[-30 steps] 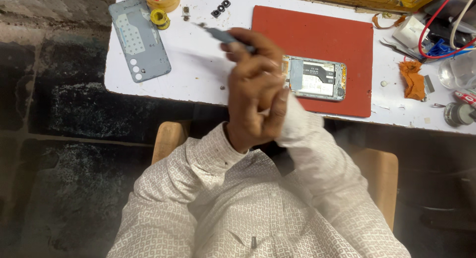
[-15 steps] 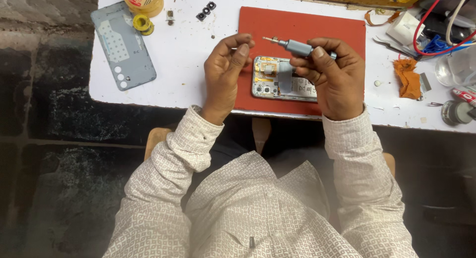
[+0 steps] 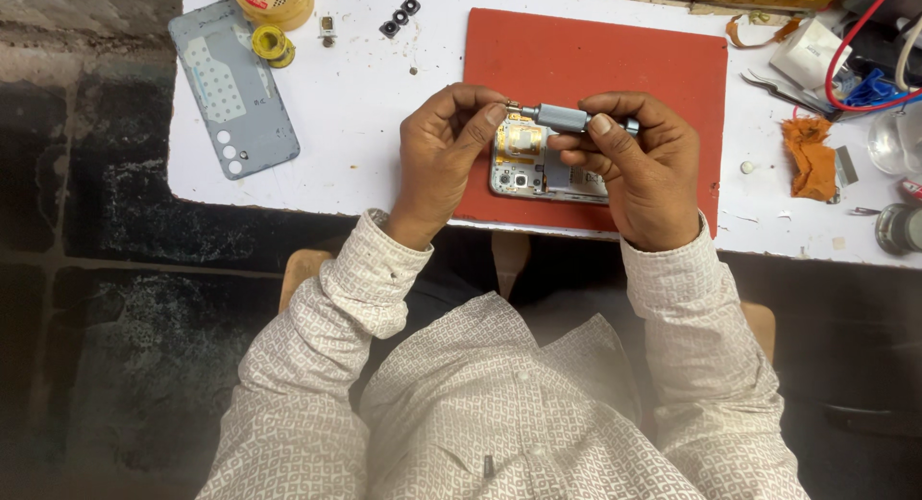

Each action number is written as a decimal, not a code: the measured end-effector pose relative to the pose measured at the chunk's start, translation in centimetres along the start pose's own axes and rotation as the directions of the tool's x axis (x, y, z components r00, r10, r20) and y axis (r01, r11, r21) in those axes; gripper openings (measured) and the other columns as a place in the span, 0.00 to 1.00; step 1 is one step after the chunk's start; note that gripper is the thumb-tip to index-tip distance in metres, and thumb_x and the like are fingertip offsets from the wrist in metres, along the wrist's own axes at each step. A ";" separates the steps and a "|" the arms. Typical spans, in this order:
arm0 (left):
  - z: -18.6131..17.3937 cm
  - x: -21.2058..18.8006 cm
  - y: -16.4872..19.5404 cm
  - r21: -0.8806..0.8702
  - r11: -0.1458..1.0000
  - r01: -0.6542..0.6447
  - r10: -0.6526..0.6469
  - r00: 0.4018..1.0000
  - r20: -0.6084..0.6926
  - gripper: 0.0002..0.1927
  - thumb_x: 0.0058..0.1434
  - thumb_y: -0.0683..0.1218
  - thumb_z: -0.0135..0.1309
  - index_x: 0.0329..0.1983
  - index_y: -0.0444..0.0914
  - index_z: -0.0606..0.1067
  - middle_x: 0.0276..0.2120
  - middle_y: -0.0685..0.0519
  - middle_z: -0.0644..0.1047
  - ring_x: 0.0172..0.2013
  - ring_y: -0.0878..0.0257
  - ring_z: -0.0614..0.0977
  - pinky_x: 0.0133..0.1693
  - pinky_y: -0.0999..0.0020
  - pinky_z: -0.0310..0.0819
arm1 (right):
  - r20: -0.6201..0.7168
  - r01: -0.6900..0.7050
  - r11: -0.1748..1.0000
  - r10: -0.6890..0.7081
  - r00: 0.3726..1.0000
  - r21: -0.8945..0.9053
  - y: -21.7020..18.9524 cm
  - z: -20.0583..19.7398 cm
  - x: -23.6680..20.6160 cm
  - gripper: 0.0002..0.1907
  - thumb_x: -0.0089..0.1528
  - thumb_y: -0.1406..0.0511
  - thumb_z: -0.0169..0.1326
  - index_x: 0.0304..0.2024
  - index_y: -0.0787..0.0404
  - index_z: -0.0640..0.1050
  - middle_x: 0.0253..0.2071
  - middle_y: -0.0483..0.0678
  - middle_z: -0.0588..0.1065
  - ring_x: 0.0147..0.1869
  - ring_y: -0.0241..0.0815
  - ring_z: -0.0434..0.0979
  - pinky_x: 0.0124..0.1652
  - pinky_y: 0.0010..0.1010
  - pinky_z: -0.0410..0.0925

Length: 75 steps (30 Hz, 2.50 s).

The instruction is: The person uses a precision screwdriver to unscrew and tighten small screws on the internal frame of an opened smartphone lying on a red mat, steadying the phone with the other hand. At the end, the person sets the phone down and picks up another smartphone.

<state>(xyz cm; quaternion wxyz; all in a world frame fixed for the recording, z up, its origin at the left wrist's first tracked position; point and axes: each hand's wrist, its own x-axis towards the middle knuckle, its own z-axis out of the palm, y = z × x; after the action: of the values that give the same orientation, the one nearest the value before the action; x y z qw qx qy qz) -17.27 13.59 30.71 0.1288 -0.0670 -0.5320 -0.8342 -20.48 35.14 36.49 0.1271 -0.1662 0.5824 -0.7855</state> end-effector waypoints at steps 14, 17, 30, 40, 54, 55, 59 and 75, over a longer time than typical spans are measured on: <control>0.2 -0.1 -0.1 0.074 0.997 -0.034 0.033 0.999 0.020 0.06 0.68 0.43 0.59 0.45 0.36 0.81 0.40 0.53 0.82 0.40 0.68 0.84 0.44 0.73 0.83 | 0.013 0.083 0.944 -0.084 0.996 -0.318 -3.0 0.4 -1.0 0.09 0.72 0.73 0.54 0.52 0.73 0.74 0.46 0.58 0.79 0.51 0.49 0.85 0.50 0.31 0.81; 0.1 -0.2 -0.3 0.083 0.995 -0.050 0.048 0.998 0.027 0.06 0.68 0.43 0.59 0.45 0.36 0.81 0.40 0.53 0.82 0.40 0.68 0.84 0.44 0.74 0.83 | 0.032 0.103 0.926 -0.098 0.995 -0.363 -3.8 0.6 -1.1 0.08 0.71 0.74 0.54 0.52 0.74 0.74 0.47 0.58 0.78 0.51 0.49 0.85 0.51 0.32 0.81; 0.4 -0.4 -0.2 0.137 0.987 -0.089 0.076 0.992 0.096 0.04 0.68 0.40 0.59 0.44 0.35 0.80 0.38 0.54 0.81 0.39 0.69 0.82 0.43 0.75 0.81 | 0.213 0.161 0.837 -0.055 0.975 -0.522 -6.6 -0.2 -1.0 0.08 0.72 0.75 0.53 0.53 0.73 0.74 0.48 0.57 0.79 0.53 0.47 0.84 0.55 0.32 0.80; 0.4 -0.5 -0.2 0.137 0.986 -0.097 0.088 0.994 0.066 0.04 0.68 0.41 0.59 0.43 0.35 0.80 0.38 0.54 0.81 0.38 0.69 0.82 0.43 0.76 0.81 | -0.082 0.260 0.892 -0.310 0.947 -0.369 -2.8 2.7 -0.8 0.23 0.72 0.75 0.57 0.64 0.65 0.61 0.46 0.59 0.78 0.45 0.45 0.85 0.47 0.32 0.83; 0.3 -0.4 0.1 0.047 0.997 -0.059 0.058 0.998 0.033 0.05 0.66 0.41 0.61 0.44 0.35 0.81 0.38 0.52 0.82 0.39 0.69 0.83 0.44 0.75 0.80 | -0.106 0.434 0.832 -0.494 0.863 -0.346 1.8 4.1 -1.0 0.35 0.73 0.76 0.60 0.70 0.52 0.52 0.50 0.61 0.79 0.50 0.45 0.85 0.51 0.32 0.82; 0.4 -0.4 0.1 0.057 0.997 -0.053 0.052 0.998 0.031 0.05 0.66 0.41 0.61 0.44 0.35 0.81 0.38 0.52 0.82 0.39 0.69 0.82 0.43 0.75 0.80 | -0.097 0.447 0.826 -0.504 0.858 -0.344 1.9 4.0 -1.0 0.35 0.74 0.77 0.60 0.70 0.51 0.52 0.50 0.61 0.79 0.50 0.45 0.85 0.51 0.32 0.82; 0.5 -0.5 0.6 0.094 0.995 -0.043 0.040 0.999 0.034 0.06 0.67 0.41 0.62 0.44 0.34 0.82 0.38 0.53 0.82 0.38 0.69 0.82 0.42 0.76 0.78 | -0.097 0.477 0.804 -0.539 0.837 -0.356 2.3 3.9 -1.1 0.35 0.74 0.78 0.58 0.70 0.51 0.52 0.50 0.61 0.79 0.50 0.45 0.84 0.52 0.32 0.81; 0.3 -0.4 0.1 0.133 0.991 -0.016 0.021 0.999 -0.034 0.15 0.73 0.51 0.51 0.51 0.37 0.79 0.40 0.54 0.82 0.35 0.73 0.79 0.38 0.77 0.80 | 0.098 0.537 0.635 -0.592 0.800 -0.555 -0.4 2.9 -0.3 0.36 0.73 0.81 0.59 0.69 0.54 0.52 0.52 0.55 0.74 0.52 0.45 0.84 0.53 0.31 0.81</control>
<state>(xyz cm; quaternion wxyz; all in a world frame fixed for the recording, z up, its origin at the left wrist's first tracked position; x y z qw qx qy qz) -16.89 13.89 30.84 0.1502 -0.0484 -0.5831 -0.7969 -19.00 32.82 37.62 -0.2063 -0.3325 0.7085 -0.5873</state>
